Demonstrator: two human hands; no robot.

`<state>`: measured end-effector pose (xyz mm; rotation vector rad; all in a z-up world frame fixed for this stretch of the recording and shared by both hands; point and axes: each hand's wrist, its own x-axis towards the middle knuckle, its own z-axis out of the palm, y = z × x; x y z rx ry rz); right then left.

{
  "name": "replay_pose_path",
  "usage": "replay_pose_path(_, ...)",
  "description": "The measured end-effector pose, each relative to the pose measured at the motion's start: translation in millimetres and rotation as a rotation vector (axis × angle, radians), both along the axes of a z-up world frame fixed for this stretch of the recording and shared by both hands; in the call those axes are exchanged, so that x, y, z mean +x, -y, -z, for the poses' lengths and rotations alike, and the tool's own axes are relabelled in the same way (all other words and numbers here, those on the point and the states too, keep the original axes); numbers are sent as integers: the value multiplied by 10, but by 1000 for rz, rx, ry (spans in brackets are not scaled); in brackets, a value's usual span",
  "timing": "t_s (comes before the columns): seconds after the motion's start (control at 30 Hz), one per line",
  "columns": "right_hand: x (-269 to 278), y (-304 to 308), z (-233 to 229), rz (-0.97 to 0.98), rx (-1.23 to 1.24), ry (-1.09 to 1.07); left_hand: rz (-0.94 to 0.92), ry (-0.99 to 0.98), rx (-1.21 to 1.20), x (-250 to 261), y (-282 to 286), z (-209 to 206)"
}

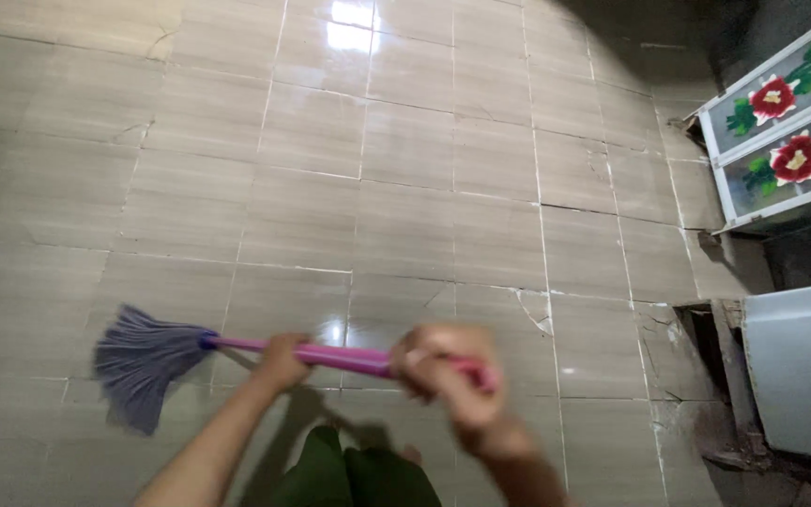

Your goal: Mopping a tiled floor and then rinsing the mop and cleaning out a bucket in a bathroom.

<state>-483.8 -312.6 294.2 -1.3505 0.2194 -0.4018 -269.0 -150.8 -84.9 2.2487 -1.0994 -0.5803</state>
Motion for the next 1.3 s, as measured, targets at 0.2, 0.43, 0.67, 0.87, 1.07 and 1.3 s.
replay_pose_path(0.2, -687, 731, -1047, 72, -226, -89, 85, -180, -315, -1273, 1410, -602)
replay_pose_path(0.43, -1403, 781, -1162, 94, -643, -637, 126, -286, -624, -2728, 2721, -461)
replay_pose_path(0.67, -2061, 1359, -817, 132, -698, -269, 155, -376, -502, -3482, 3254, -635)
replay_pose_path(0.87, -2420, 1627, -1064, 44, -285, -101, 108, -146, -398, -3601, 2663, -1572)
replay_pose_path(1.07, -2219, 1398, -831, -139, -54, 137, -33, -12, -300, -3211, 1884, -1426)
replay_pose_path(1.3, -1750, 919, -495, -126, 14, 292, -131, 137, -176, -2587, 1206, -1354)
